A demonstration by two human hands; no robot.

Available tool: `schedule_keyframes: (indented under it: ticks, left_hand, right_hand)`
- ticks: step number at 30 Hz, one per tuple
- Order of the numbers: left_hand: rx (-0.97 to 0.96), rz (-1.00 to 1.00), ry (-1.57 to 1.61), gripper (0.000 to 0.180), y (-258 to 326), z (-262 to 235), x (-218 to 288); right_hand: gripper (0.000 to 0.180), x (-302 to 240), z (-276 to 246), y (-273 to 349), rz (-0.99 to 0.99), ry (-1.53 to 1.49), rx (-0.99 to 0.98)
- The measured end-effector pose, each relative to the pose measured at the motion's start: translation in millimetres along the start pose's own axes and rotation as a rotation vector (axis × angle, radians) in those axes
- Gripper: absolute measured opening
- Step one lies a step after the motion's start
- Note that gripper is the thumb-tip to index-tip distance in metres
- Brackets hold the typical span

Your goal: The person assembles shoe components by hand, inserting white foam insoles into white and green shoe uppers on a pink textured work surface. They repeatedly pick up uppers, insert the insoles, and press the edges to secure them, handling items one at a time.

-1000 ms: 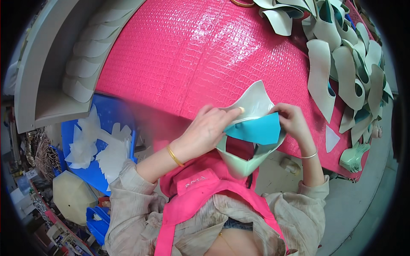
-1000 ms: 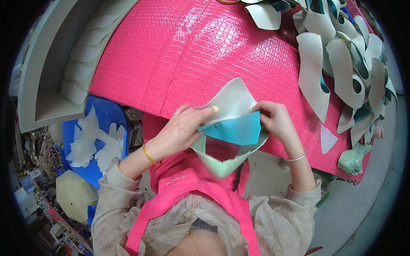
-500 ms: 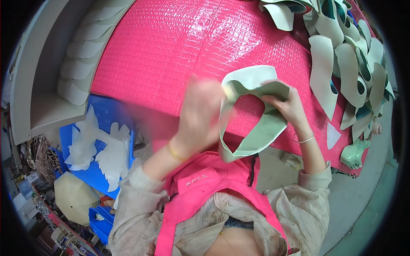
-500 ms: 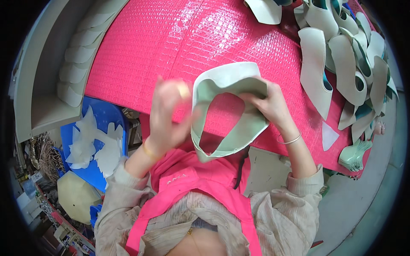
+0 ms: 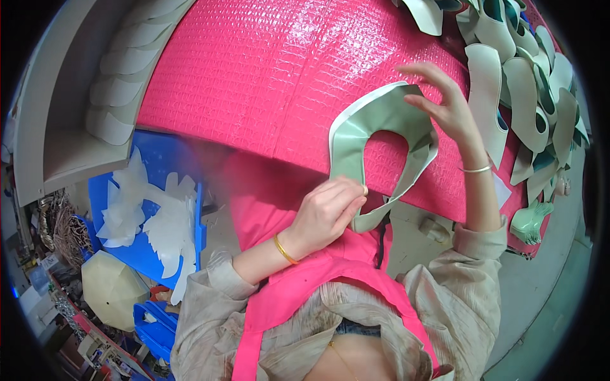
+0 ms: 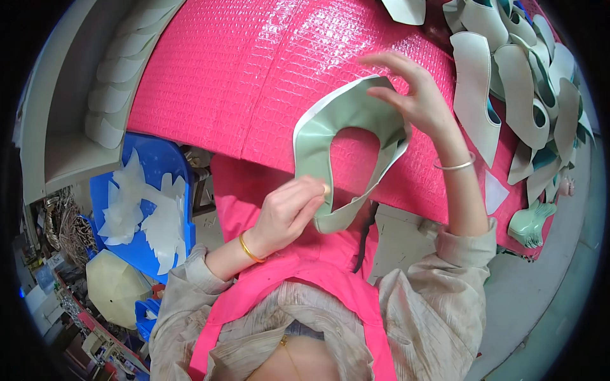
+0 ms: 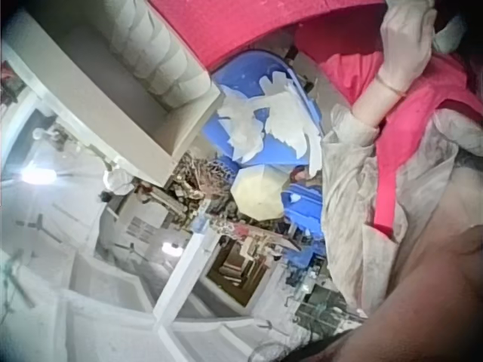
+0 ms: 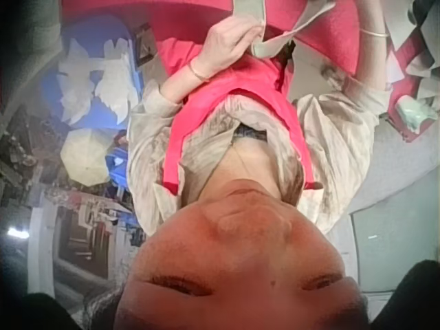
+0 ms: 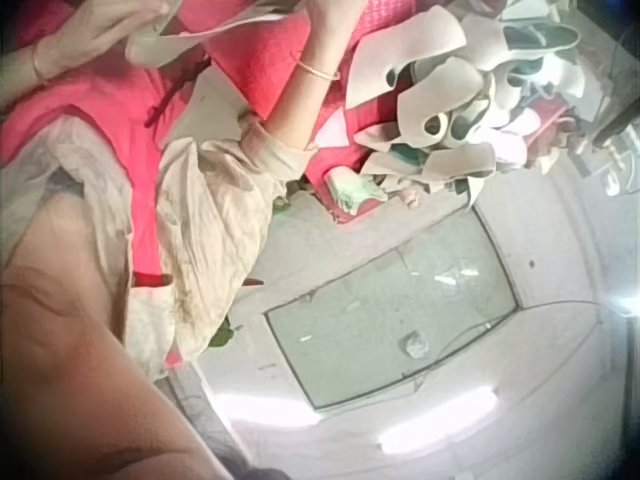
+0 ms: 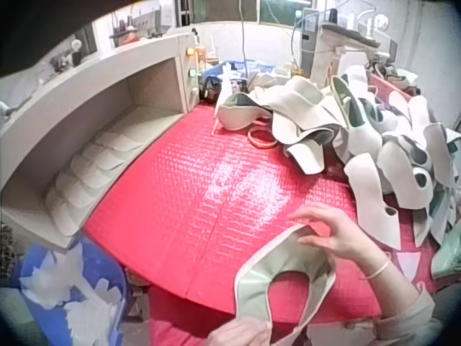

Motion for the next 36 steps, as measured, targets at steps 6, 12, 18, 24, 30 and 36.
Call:
schedule_keyframes:
  ticks: [6, 12, 18, 24, 30, 36]
  left_hand:
    - [-0.037, -0.002, -0.519, 0.03, -7.7, 9.7, 5.9]
    - [-0.106, -0.093, -0.574, 0.035, -6.5, 13.3, 10.2]
    - [-0.061, -0.106, -0.612, 0.041, -7.0, 15.4, 11.3]
    - [-0.103, -0.077, -0.73, 0.049, -1.0, 19.3, 2.7]
    - [-0.111, -0.055, -0.816, 0.049, -3.4, 20.2, 1.8]
    - [-0.274, -0.174, -0.902, 0.041, -21.0, 25.7, 2.1]
  right_hand:
    - [0.029, -28.9, 44.2, -18.0, -0.129, 0.577, -0.425]
    - [0.021, -28.7, 25.7, -15.9, -0.066, 0.295, -0.775]
    - [0.024, -38.9, 52.9, -26.2, -0.124, 0.322, -0.695]
    - [0.018, -38.4, 58.9, -40.3, -0.147, 0.429, -0.75]
    - [0.02, -42.3, 65.5, -48.9, -0.064, 0.637, -0.952]
    - [0.019, -37.5, 69.0, -52.9, -0.112, 0.704, -0.779]
Point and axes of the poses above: each hand's wrist, its own y-axis away from the middle knuckle, its own z-axis out of the palm, x = y × z, the point moved 1 cm from there along -y, towards the middle knuckle
